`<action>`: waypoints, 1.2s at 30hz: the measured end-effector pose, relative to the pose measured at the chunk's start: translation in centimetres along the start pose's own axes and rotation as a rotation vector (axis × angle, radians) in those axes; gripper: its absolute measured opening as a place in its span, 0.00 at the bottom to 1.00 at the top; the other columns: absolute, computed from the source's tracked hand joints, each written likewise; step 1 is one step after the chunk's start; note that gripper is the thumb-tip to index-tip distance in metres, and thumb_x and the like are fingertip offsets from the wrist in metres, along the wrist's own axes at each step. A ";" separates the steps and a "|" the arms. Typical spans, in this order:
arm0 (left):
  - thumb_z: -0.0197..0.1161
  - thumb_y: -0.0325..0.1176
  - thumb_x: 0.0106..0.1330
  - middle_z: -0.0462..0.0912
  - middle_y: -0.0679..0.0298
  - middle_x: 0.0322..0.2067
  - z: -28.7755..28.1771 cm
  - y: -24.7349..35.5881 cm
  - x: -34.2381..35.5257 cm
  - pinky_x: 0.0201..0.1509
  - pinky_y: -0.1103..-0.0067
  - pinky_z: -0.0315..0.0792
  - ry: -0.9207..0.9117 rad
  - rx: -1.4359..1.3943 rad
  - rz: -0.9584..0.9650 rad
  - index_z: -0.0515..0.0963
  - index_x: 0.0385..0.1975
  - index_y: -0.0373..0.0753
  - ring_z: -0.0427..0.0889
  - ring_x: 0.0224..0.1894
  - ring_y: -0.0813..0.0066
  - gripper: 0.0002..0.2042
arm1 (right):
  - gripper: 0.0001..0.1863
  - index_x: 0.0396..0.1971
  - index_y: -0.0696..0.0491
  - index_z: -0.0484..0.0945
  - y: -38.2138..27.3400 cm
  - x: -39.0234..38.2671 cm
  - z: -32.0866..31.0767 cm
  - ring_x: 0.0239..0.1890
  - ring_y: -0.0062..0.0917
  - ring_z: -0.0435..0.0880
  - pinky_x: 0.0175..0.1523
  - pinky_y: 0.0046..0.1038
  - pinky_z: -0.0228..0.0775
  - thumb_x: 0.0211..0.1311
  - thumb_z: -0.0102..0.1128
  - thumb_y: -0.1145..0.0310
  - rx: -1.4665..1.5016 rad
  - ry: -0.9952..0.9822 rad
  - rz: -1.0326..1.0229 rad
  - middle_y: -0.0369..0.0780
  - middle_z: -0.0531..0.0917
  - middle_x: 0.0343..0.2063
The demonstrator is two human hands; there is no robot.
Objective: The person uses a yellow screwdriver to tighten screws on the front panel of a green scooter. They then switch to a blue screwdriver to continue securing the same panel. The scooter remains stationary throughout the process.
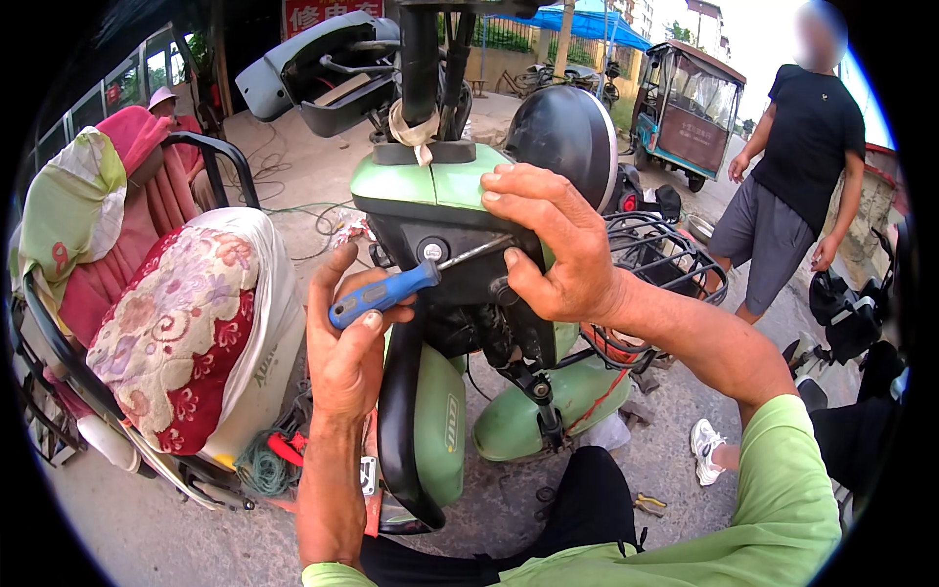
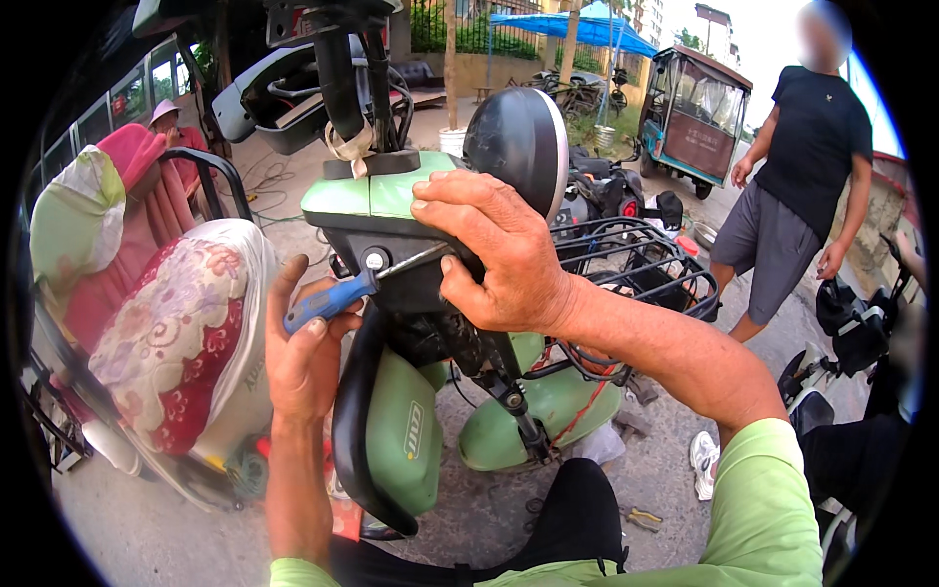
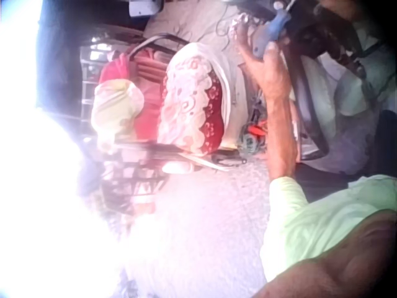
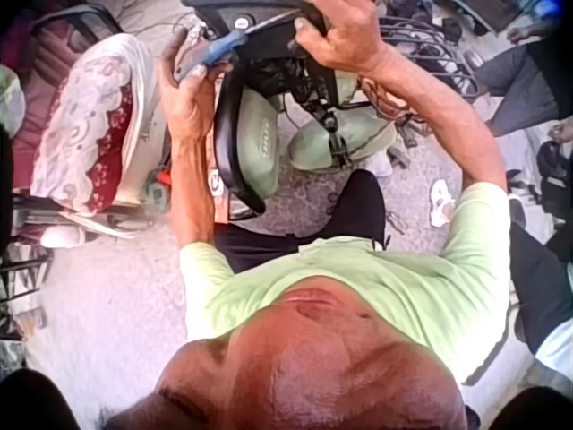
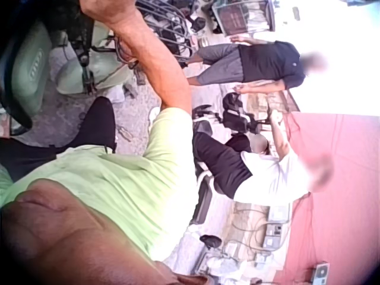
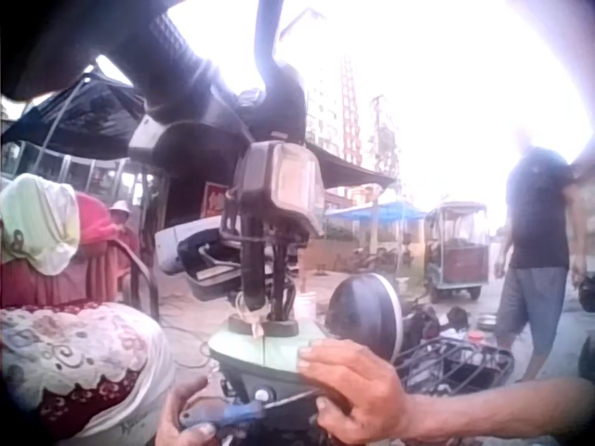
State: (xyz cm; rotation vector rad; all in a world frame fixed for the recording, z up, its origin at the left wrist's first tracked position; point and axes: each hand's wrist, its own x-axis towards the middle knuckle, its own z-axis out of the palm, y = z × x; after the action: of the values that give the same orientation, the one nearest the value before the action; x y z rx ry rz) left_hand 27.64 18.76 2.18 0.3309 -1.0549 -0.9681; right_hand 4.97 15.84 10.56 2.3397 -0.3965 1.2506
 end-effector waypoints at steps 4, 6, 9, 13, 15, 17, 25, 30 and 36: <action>0.54 0.48 0.73 0.80 0.56 0.32 -2.1 0.3 0.6 0.41 0.76 0.76 -0.106 0.174 -0.103 0.58 0.67 0.31 0.81 0.31 0.66 0.32 | 0.27 0.48 0.62 0.76 -0.1 0.1 -0.1 0.57 0.44 0.78 0.66 0.43 0.68 0.39 0.58 0.83 -0.011 0.004 0.002 0.49 0.79 0.52; 0.52 0.52 0.73 0.79 0.58 0.29 -3.4 0.2 1.0 0.41 0.77 0.75 -0.114 0.337 -0.222 0.57 0.67 0.31 0.80 0.29 0.67 0.33 | 0.27 0.48 0.62 0.76 -0.1 0.0 -0.1 0.57 0.44 0.78 0.66 0.43 0.68 0.39 0.58 0.83 -0.018 0.001 0.005 0.49 0.79 0.52; 0.63 0.43 0.66 0.78 0.56 0.38 -1.8 0.0 0.3 0.46 0.73 0.76 -0.080 0.194 -0.072 0.57 0.68 0.32 0.80 0.38 0.67 0.35 | 0.27 0.48 0.62 0.76 -0.2 0.1 0.1 0.57 0.44 0.78 0.66 0.43 0.68 0.39 0.58 0.83 -0.005 0.009 0.007 0.49 0.79 0.52; 0.65 0.38 0.64 0.77 0.55 0.43 -0.9 0.2 0.1 0.47 0.72 0.76 -0.097 0.044 -0.007 0.56 0.68 0.32 0.80 0.43 0.66 0.36 | 0.27 0.48 0.62 0.76 -0.2 0.0 0.1 0.57 0.44 0.78 0.66 0.43 0.68 0.39 0.57 0.84 -0.015 0.004 0.009 0.50 0.79 0.52; 0.60 0.42 0.68 0.78 0.56 0.38 -1.0 0.2 0.1 0.44 0.74 0.76 -0.101 0.110 -0.012 0.57 0.67 0.32 0.81 0.38 0.67 0.33 | 0.27 0.48 0.62 0.76 -0.2 -0.1 0.2 0.57 0.44 0.78 0.66 0.43 0.68 0.39 0.57 0.84 -0.012 0.005 0.015 0.50 0.79 0.52; 0.55 0.46 0.72 0.79 0.57 0.32 -2.4 0.3 0.3 0.40 0.76 0.76 -0.134 0.240 -0.045 0.58 0.67 0.31 0.80 0.31 0.69 0.31 | 0.27 0.48 0.62 0.76 -0.2 0.0 0.0 0.58 0.44 0.78 0.66 0.42 0.68 0.39 0.57 0.84 -0.015 0.009 0.011 0.50 0.79 0.52; 0.67 0.35 0.63 0.76 0.59 0.40 -2.3 -0.8 -0.5 0.48 0.76 0.73 -0.113 0.144 0.007 0.61 0.66 0.32 0.78 0.42 0.71 0.33 | 0.28 0.47 0.59 0.78 -0.3 0.1 0.4 0.55 0.43 0.79 0.63 0.42 0.71 0.37 0.58 0.84 -0.007 0.063 0.015 0.46 0.80 0.50; 0.59 0.46 0.70 0.77 0.58 0.35 -2.0 -0.3 -0.2 0.43 0.77 0.74 -0.141 0.167 -0.018 0.61 0.65 0.29 0.79 0.36 0.71 0.32 | 0.27 0.46 0.59 0.78 -0.4 0.1 0.4 0.55 0.43 0.79 0.63 0.42 0.71 0.38 0.58 0.83 -0.012 0.059 0.024 0.46 0.80 0.50; 0.58 0.50 0.70 0.76 0.59 0.33 -2.5 0.8 0.4 0.35 0.79 0.71 -0.173 0.326 -0.191 0.64 0.62 0.27 0.76 0.30 0.74 0.32 | 0.26 0.46 0.59 0.78 -0.4 0.0 0.4 0.55 0.43 0.79 0.63 0.42 0.71 0.38 0.58 0.83 -0.025 0.049 0.025 0.46 0.80 0.50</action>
State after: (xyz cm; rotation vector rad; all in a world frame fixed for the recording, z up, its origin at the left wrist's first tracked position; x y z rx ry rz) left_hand 30.17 18.34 1.72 0.6339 -1.3614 -1.0070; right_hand 5.41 15.97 10.33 2.2849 -0.4239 1.3047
